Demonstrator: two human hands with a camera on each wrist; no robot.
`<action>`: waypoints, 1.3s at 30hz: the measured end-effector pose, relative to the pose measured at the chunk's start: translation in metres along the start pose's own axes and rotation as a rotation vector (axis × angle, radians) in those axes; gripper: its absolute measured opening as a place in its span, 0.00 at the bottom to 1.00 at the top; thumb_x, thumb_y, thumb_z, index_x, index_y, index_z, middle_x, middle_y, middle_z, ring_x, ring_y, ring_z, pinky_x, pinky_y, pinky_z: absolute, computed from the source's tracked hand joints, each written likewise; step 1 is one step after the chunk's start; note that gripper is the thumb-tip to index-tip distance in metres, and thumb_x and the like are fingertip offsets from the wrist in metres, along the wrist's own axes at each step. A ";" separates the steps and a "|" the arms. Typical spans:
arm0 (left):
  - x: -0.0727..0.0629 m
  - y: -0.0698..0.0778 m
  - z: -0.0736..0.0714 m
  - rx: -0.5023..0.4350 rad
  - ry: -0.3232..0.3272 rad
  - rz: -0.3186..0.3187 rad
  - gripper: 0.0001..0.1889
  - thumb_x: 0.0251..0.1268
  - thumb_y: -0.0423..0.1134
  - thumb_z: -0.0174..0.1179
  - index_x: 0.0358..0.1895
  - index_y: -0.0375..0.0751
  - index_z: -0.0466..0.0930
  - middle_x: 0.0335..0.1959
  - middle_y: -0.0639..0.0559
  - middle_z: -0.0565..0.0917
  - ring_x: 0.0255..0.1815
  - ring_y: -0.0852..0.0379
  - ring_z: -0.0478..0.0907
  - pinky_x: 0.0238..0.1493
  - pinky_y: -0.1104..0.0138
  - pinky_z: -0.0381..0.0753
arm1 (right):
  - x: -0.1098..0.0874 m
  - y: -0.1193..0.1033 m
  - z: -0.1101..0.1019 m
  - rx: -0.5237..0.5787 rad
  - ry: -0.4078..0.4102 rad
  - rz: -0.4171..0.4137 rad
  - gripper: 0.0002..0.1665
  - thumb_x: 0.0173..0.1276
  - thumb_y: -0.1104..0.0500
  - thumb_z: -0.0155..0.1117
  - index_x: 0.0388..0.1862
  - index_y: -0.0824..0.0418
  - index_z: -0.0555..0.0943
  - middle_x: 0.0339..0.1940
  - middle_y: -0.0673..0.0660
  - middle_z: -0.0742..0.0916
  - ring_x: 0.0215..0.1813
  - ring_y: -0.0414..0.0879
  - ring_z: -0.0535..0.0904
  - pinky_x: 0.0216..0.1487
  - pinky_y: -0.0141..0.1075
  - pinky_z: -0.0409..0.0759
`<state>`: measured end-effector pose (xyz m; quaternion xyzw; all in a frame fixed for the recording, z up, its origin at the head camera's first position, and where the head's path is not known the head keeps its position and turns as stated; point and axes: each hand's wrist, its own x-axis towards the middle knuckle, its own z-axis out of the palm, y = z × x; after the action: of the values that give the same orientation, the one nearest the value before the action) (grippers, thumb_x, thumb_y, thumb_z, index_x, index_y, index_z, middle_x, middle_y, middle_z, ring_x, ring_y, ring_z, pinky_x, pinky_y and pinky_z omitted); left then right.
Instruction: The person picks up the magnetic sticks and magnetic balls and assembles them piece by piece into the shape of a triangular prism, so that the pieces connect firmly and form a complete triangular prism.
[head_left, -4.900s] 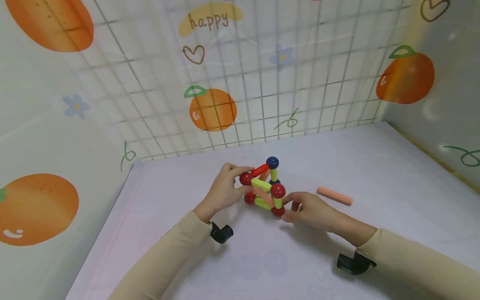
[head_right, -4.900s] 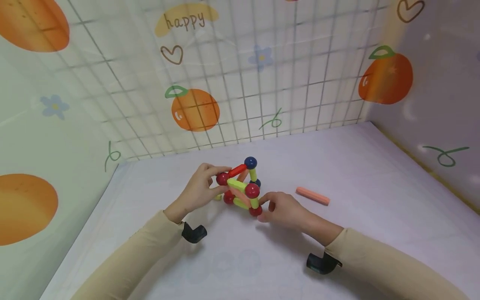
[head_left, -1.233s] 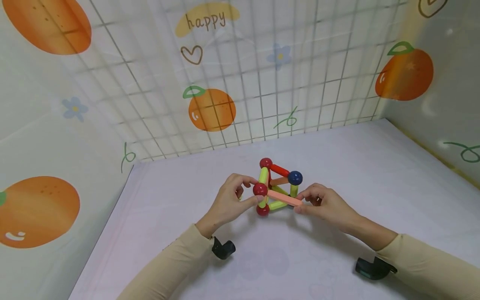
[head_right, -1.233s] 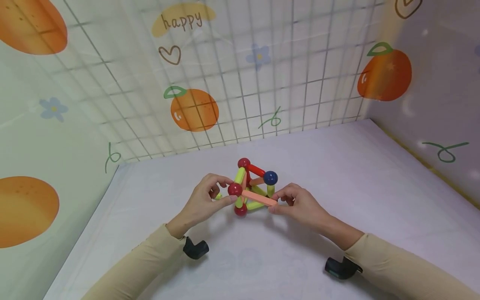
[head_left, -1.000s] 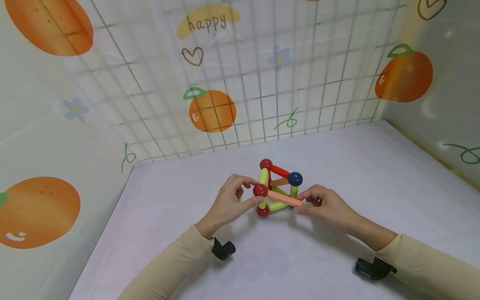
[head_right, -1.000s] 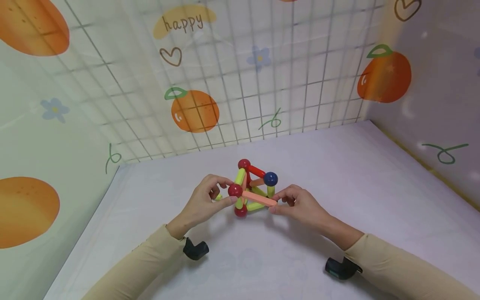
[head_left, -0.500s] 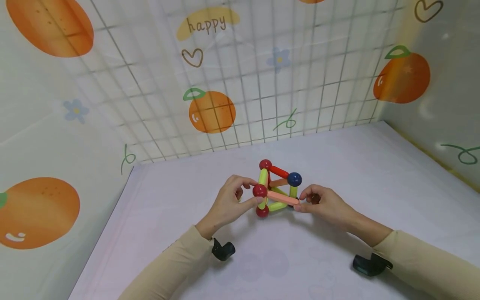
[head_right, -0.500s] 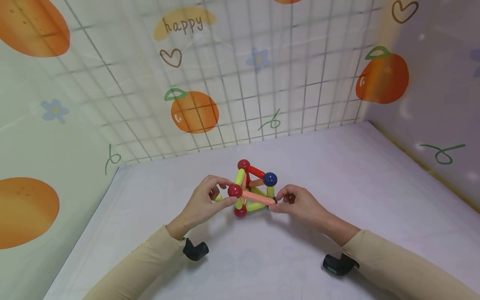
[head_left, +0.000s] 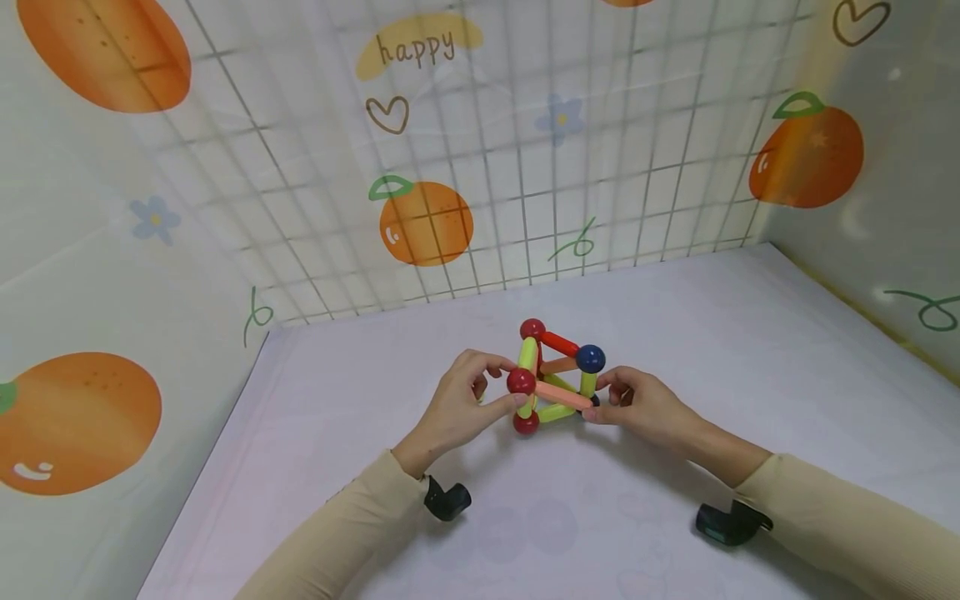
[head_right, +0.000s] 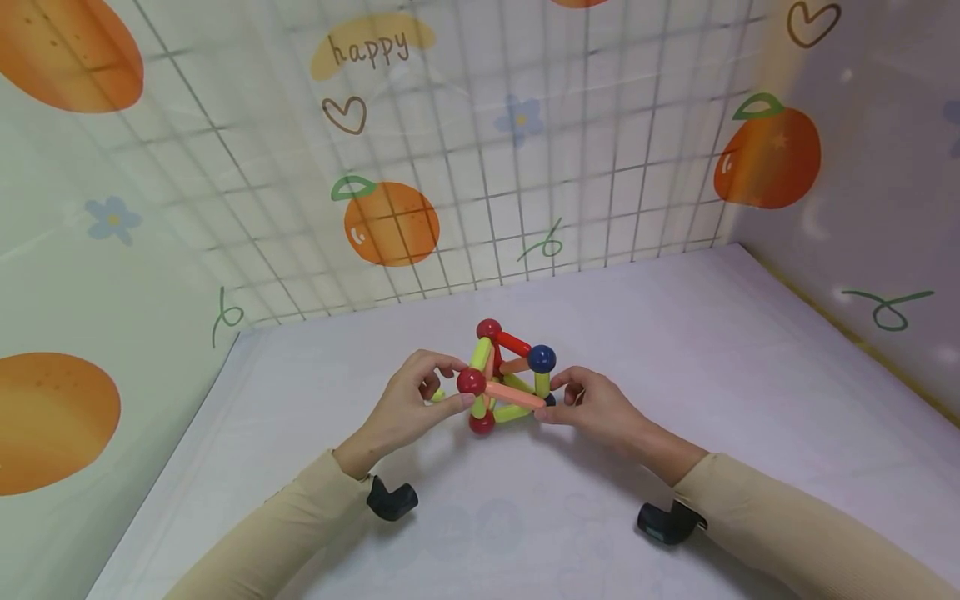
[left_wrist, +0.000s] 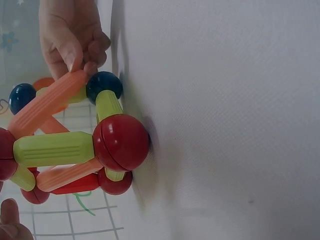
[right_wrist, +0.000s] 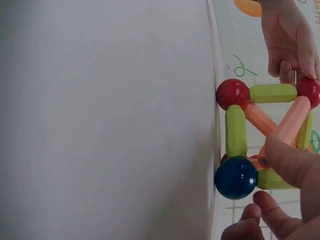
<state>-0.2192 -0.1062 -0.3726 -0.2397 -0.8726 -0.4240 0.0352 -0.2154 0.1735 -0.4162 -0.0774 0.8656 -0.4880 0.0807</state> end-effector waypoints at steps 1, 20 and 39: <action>0.000 0.000 0.000 0.000 0.000 0.000 0.19 0.57 0.45 0.70 0.52 0.52 0.81 0.42 0.50 0.76 0.33 0.55 0.67 0.34 0.69 0.66 | 0.000 -0.001 0.000 -0.010 0.001 -0.001 0.34 0.56 0.46 0.76 0.55 0.63 0.76 0.35 0.55 0.75 0.38 0.48 0.70 0.31 0.33 0.68; 0.000 0.000 0.000 0.003 0.014 0.003 0.18 0.57 0.45 0.70 0.51 0.51 0.82 0.41 0.51 0.76 0.34 0.56 0.67 0.35 0.70 0.67 | 0.006 -0.006 0.006 -0.038 0.023 0.041 0.36 0.55 0.46 0.76 0.56 0.65 0.77 0.33 0.55 0.75 0.37 0.48 0.69 0.31 0.34 0.67; 0.000 -0.002 -0.004 0.004 0.030 0.002 0.18 0.57 0.45 0.71 0.52 0.51 0.82 0.42 0.50 0.76 0.37 0.43 0.71 0.35 0.69 0.66 | 0.008 -0.010 0.010 -0.060 0.024 0.079 0.30 0.55 0.47 0.77 0.49 0.63 0.78 0.31 0.54 0.75 0.35 0.47 0.69 0.30 0.34 0.65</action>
<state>-0.2208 -0.1099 -0.3717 -0.2342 -0.8727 -0.4256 0.0495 -0.2207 0.1582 -0.4134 -0.0397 0.8831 -0.4594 0.0869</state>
